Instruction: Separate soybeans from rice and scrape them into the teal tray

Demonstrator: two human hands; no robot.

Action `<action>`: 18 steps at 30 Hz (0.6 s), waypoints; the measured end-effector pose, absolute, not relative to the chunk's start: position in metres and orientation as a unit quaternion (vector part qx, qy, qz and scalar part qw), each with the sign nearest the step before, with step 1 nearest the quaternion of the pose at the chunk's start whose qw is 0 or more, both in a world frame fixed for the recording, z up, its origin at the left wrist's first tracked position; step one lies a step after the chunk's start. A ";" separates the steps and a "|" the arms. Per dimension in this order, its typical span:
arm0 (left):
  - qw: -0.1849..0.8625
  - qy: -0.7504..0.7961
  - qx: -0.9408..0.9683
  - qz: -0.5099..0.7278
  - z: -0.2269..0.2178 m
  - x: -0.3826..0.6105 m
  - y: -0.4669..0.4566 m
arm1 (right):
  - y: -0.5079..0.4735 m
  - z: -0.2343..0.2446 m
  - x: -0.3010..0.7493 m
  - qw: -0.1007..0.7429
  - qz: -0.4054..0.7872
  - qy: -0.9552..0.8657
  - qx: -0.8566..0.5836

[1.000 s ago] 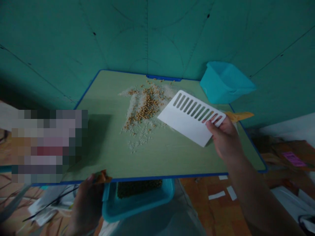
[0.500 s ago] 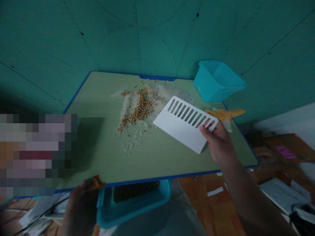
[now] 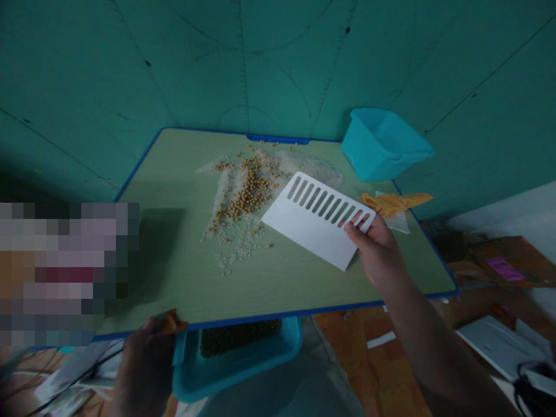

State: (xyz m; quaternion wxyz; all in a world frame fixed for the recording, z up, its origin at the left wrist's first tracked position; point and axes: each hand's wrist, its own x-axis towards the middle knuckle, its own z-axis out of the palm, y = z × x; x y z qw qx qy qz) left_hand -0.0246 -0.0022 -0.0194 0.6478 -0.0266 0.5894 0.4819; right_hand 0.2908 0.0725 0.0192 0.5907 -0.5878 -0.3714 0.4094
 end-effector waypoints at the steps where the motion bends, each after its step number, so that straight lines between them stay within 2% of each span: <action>1: 0.653 0.582 -0.036 0.484 -0.019 -0.024 -0.002 | 0.075 0.018 0.290 0.589 0.406 -0.378 -0.587; 10: 0.639 0.559 -0.062 0.525 -0.027 -0.026 -0.005 | 0.081 0.017 0.283 0.547 0.424 -0.413 -0.592; 18: 0.657 0.553 -0.097 0.503 -0.026 -0.026 -0.004 | 0.083 0.020 0.278 0.530 0.454 -0.408 -0.589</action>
